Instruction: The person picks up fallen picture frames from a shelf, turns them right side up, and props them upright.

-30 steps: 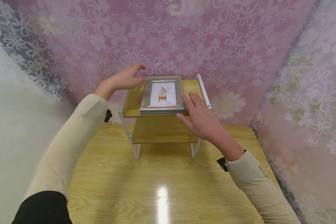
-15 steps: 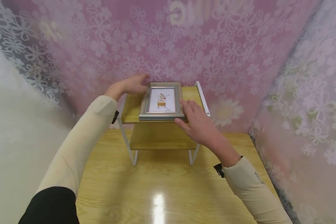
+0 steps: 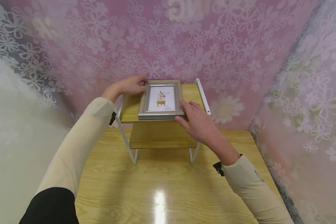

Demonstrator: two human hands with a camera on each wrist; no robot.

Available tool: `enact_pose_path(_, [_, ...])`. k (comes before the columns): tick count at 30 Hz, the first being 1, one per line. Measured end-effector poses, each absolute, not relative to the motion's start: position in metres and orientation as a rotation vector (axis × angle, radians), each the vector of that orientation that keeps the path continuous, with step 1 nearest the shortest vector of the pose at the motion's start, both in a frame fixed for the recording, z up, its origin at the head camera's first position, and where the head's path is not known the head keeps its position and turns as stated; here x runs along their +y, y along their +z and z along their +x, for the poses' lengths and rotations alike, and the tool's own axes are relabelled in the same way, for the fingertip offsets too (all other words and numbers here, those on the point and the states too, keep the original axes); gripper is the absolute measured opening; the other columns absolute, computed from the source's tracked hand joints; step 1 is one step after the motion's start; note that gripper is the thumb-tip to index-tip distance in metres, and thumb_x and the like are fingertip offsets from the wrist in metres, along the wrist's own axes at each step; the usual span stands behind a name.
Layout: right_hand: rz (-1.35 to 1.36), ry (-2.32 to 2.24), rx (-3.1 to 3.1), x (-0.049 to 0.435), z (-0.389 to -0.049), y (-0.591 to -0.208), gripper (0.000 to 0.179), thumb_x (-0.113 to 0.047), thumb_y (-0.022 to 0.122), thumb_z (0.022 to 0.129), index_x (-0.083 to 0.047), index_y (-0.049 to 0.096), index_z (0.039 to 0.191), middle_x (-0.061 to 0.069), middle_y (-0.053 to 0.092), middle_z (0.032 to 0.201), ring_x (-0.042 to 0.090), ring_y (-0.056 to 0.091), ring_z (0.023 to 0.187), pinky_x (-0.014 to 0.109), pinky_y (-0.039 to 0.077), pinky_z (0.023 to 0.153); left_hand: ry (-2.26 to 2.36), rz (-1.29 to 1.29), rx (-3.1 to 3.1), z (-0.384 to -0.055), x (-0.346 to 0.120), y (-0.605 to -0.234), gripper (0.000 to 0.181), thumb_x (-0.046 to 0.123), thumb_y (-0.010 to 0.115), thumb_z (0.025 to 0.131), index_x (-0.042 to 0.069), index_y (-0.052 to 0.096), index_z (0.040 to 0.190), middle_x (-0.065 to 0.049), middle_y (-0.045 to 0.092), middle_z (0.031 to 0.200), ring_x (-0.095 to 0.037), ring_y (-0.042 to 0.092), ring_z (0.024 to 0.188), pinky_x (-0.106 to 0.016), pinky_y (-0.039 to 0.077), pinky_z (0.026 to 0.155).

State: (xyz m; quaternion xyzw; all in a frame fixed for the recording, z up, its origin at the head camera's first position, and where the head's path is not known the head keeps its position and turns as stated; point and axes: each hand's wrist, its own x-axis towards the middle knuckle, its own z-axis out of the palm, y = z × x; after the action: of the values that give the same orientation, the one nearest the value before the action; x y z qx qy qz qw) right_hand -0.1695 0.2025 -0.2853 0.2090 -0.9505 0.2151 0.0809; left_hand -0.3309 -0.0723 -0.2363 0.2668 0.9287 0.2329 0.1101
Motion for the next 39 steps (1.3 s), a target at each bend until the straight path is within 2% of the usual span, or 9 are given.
enact_pose_path(2, [0.644,0.679,-2.810,0.202,-0.171,-0.286,0.062,-0.026,0.059,0.101,0.001,0.034,0.151,0.025,0.048,0.142,0.042,0.045,0.130,0.058,0.040,0.104,0.688,0.774,2.724,-0.332,-0.074,-0.239,0.042,0.020,0.042,0.101,0.002,0.043,0.139,-0.014,0.051,0.119,-0.026,0.046,0.108,-0.039,0.040,0.095])
enact_pose_path(4, [0.660,0.708,-2.781,0.202,-0.173,-0.286,0.061,-0.022,0.060,0.100,0.003,0.035,0.150,0.026,0.050,0.139,0.042,0.049,0.126,0.057,0.042,0.101,0.698,0.760,2.716,-0.332,-0.075,-0.241,0.049,0.021,0.042,0.102,0.003,0.038,0.147,-0.015,0.050,0.133,-0.027,0.046,0.121,-0.040,0.038,0.106])
enact_pose_path(7, [0.664,0.732,-2.751,0.202,-0.174,-0.287,0.059,-0.019,0.062,0.099,0.004,0.038,0.148,0.028,0.052,0.138,0.043,0.048,0.127,0.057,0.042,0.102,0.708,0.749,2.716,-0.332,-0.075,-0.242,0.053,0.024,0.042,0.102,0.005,0.035,0.150,-0.017,0.045,0.148,-0.029,0.040,0.137,-0.043,0.031,0.116])
enact_pose_path(10, [0.644,0.736,-2.756,0.202,-0.173,-0.287,0.058,-0.019,0.062,0.099,0.003,0.039,0.148,0.027,0.051,0.139,0.043,0.044,0.131,0.059,0.039,0.104,0.734,0.759,2.713,-0.333,-0.075,-0.243,0.054,0.025,0.044,0.101,0.005,0.036,0.150,-0.018,0.041,0.152,-0.031,0.036,0.143,-0.044,0.028,0.118])
enact_pose_path(17, [0.648,0.754,-2.754,0.201,-0.175,-0.287,0.058,-0.018,0.062,0.099,0.000,0.039,0.150,0.025,0.055,0.135,0.042,0.044,0.131,0.058,0.041,0.101,0.877,0.770,2.677,-0.334,-0.080,-0.246,0.045,0.020,0.049,0.099,0.006,0.047,0.143,-0.017,0.044,0.150,-0.031,0.039,0.140,-0.045,0.031,0.116])
enact_pose_path(24, [0.637,0.770,-2.761,0.200,-0.177,-0.286,0.059,-0.012,0.062,0.098,0.001,0.038,0.150,0.026,0.057,0.128,0.042,0.046,0.128,0.057,0.041,0.100,0.933,0.796,2.653,-0.332,-0.080,-0.247,0.039,0.017,0.052,0.099,0.007,0.052,0.136,-0.015,0.047,0.145,-0.028,0.042,0.134,-0.044,0.031,0.115])
enact_pose_path(27, [0.644,0.791,-2.761,0.200,-0.177,-0.284,0.059,-0.010,0.062,0.098,0.002,0.037,0.150,0.027,0.056,0.129,0.041,0.048,0.124,0.056,0.042,0.099,0.958,0.808,2.642,-0.332,-0.082,-0.247,0.038,0.015,0.054,0.097,0.007,0.053,0.134,-0.014,0.052,0.134,-0.025,0.045,0.121,-0.041,0.035,0.108])
enact_pose_path(31, [0.656,0.828,-2.763,0.200,-0.178,-0.283,0.059,-0.008,0.061,0.098,0.003,0.036,0.150,0.029,0.055,0.128,0.040,0.051,0.119,0.055,0.044,0.096,0.981,0.825,2.621,-0.332,-0.083,-0.247,0.037,0.014,0.057,0.095,0.006,0.054,0.132,-0.011,0.051,0.118,-0.023,0.042,0.105,-0.037,0.035,0.095])
enact_pose_path(39, [0.673,0.875,-2.776,0.202,-0.182,-0.280,0.060,-0.004,0.060,0.098,0.005,0.033,0.150,0.030,0.056,0.128,0.041,0.056,0.117,0.054,0.047,0.094,1.012,0.824,2.607,-0.328,-0.083,-0.244,0.038,0.016,0.059,0.095,0.006,0.053,0.131,-0.012,0.050,0.112,-0.024,0.042,0.102,-0.036,0.035,0.090])
